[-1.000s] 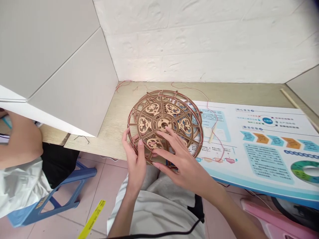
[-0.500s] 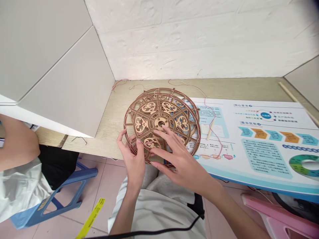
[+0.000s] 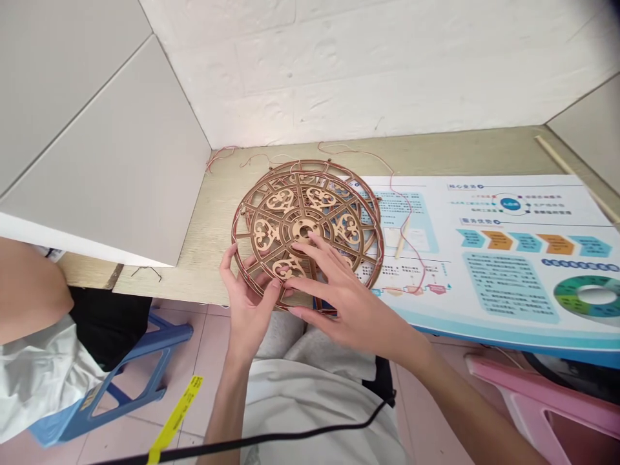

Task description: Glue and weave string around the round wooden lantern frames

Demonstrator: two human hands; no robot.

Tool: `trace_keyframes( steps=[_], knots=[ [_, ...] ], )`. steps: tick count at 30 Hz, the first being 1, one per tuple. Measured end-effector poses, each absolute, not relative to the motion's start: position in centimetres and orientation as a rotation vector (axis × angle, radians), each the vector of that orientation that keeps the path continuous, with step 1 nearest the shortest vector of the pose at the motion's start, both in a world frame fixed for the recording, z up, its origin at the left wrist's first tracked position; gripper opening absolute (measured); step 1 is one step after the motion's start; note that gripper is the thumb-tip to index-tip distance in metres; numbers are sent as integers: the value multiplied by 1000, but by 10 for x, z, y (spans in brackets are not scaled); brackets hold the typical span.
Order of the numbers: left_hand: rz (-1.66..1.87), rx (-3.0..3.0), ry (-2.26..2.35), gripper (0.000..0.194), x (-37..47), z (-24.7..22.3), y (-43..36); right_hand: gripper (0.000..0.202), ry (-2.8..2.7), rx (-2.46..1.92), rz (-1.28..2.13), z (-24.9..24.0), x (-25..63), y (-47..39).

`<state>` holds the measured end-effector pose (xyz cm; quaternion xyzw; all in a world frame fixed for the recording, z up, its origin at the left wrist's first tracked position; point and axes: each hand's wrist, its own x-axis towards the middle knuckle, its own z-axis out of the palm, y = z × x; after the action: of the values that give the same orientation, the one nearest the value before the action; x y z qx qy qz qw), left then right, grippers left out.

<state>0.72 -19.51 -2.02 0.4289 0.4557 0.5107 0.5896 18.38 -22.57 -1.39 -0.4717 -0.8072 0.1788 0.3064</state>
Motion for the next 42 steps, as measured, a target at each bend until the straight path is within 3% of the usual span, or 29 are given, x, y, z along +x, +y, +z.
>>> trace_keyframes(
  steps=[7, 27, 42],
  knots=[
    [1183, 1012, 1022, 91, 9, -24, -193, 22, -2138, -1236, 568, -12, 186, -214],
    [1176, 1050, 1015, 100, 8, -23, -190, 25, -2073, -1255, 283, -9, 181, -236],
    [1178, 1057, 1057, 102, 8, -27, -190, 41, -2052, -1516, -201, -41, 164, -265]
  ],
)
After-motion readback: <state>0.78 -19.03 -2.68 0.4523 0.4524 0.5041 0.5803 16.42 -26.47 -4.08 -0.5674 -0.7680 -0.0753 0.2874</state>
